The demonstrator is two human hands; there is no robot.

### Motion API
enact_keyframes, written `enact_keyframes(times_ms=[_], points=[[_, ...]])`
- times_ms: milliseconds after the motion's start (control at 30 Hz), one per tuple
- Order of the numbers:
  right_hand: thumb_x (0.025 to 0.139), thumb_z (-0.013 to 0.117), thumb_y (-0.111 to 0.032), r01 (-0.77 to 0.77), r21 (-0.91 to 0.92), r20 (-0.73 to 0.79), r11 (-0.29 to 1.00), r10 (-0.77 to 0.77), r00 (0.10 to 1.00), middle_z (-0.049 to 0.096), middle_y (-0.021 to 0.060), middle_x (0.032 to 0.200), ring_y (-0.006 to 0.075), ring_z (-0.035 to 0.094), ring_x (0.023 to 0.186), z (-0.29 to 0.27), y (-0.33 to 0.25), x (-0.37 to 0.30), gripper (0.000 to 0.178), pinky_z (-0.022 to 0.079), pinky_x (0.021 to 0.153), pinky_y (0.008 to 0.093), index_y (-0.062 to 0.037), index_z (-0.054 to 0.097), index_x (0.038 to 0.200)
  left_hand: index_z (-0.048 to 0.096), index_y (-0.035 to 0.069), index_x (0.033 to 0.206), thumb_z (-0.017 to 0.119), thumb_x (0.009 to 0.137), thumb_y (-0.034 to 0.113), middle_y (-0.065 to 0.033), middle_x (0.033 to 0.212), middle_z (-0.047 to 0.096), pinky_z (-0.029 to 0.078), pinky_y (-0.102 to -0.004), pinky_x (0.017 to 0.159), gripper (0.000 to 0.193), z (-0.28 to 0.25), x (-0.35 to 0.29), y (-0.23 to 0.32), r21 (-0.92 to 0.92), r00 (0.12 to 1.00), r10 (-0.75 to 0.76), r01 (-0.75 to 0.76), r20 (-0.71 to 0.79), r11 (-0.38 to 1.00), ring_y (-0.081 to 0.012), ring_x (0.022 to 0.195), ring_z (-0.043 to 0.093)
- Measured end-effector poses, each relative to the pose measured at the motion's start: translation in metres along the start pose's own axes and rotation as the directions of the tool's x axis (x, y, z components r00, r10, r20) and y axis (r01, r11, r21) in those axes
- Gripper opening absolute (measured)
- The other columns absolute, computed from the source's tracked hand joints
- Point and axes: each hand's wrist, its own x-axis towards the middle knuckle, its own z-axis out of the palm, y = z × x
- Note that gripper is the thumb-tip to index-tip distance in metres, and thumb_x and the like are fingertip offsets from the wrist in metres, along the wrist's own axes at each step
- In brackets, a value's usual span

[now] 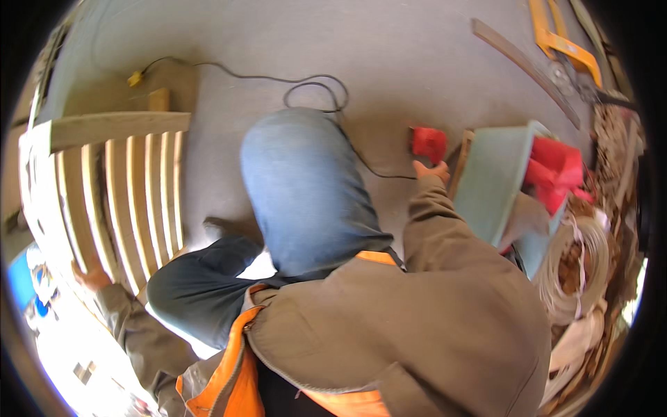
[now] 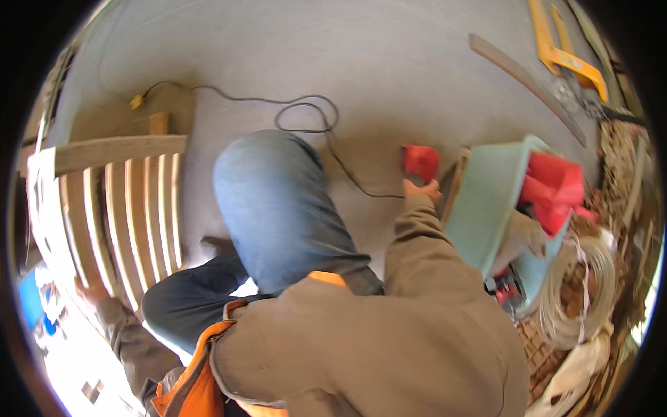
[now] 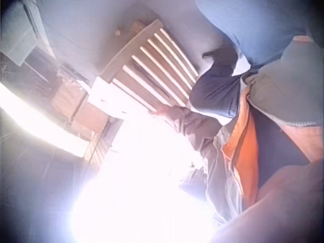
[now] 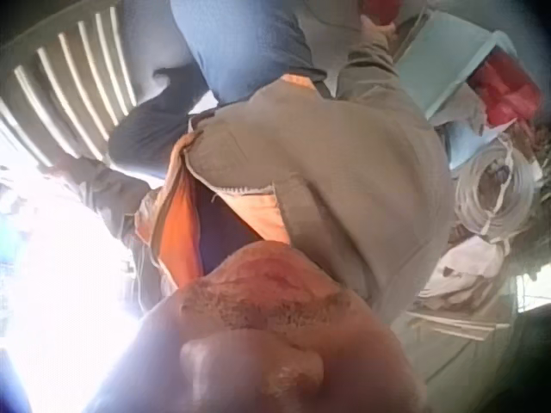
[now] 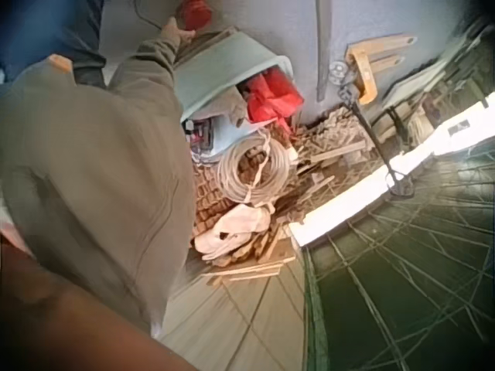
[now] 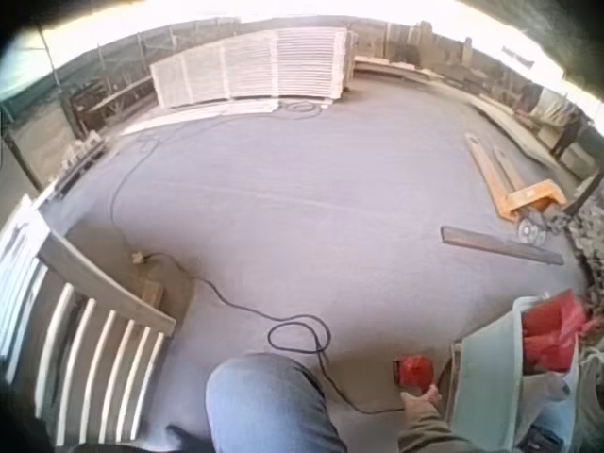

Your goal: The person positions a wooden slatted structure on the floor, then uses a red electric sander to smooth the edges and surfaces of the wood. The person repositions the structure and continues sanding different sections.

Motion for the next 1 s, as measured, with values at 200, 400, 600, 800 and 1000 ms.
enact_keyframes(times_ms=[200, 400, 600, 800, 1000], points=[[0.056, 0.098, -0.052, 0.078, -0.161, -0.015, 0.984, -0.081, 0.997, 0.055, 0.0268, 0.148, 0.0397, 0.059, 0.133, -0.003, 0.031, 0.086, 0.123, 0.05, 0.113, 0.0473, -0.0103, 0.042, 0.157, 0.045, -0.001, 0.152, 0.09, 0.077, 0.014, -0.0232, 0.149, 0.051, 0.041, -0.0467, 0.117, 0.088, -0.02, 0.021, 0.109, -0.234, 0.981, -0.073, 0.115, 0.18, 0.965, -0.0373, 0.139, 0.05], [0.059, 0.098, -0.04, 0.09, -0.106, 0.112, 0.99, -0.078, 0.991, 0.054, 0.0229, 0.15, 0.0398, 0.057, 0.135, 0.031, -0.008, 0.12, 0.116, 0.05, 0.114, 0.0473, -0.0105, 0.042, 0.156, 0.044, -0.001, 0.153, 0.087, 0.079, 0.011, -0.0223, 0.152, 0.048, 0.04, -0.0457, 0.119, 0.086, -0.061, 0.006, 0.111, -0.202, 0.965, -0.145, 0.19, 0.221, 0.961, -0.037, 0.144, 0.045], [0.063, 0.094, -0.034, 0.143, -0.128, 0.059, 0.981, -0.136, 0.989, 0.06, 0.0205, 0.141, 0.0392, 0.061, 0.129, 0.029, -0.015, 0.123, 0.098, 0.052, 0.111, 0.0474, -0.0127, 0.05, 0.148, 0.046, -0.001, 0.152, 0.084, 0.08, 0.012, -0.0216, 0.153, 0.05, 0.038, -0.0452, 0.12, 0.083, -0.064, 0.014, 0.128, -0.198, 0.955, -0.165, 0.217, 0.247, 0.956, -0.036, 0.143, 0.047], [0.065, 0.086, -0.031, 0.123, -0.251, 0.095, 0.96, -0.102, 0.99, 0.061, 0.0199, 0.14, 0.0404, 0.064, 0.124, 0.018, -0.04, 0.099, 0.083, 0.053, 0.107, 0.0494, -0.0171, 0.055, 0.142, 0.049, 0.001, 0.151, 0.084, 0.08, 0.014, -0.0208, 0.153, 0.049, 0.039, -0.0455, 0.12, 0.08, -0.07, 0.006, 0.132, -0.153, 0.977, -0.155, 0.177, 0.15, 0.972, -0.037, 0.144, 0.046], [0.063, 0.084, -0.03, 0.26, -0.066, 0.1, 0.963, -0.253, 0.962, 0.064, 0.0221, 0.134, 0.0415, 0.065, 0.119, 0.01, -0.081, 0.056, 0.083, 0.055, 0.103, 0.0482, -0.015, 0.056, 0.14, 0.059, 0.005, 0.143, 0.083, 0.081, 0.014, -0.018, 0.152, 0.052, 0.044, -0.0453, 0.115, 0.068, -0.113, -0.002, 0.174, -0.344, 0.994, -0.102, 0.109, 0.037, 0.933, -0.0357, 0.139, 0.052]])
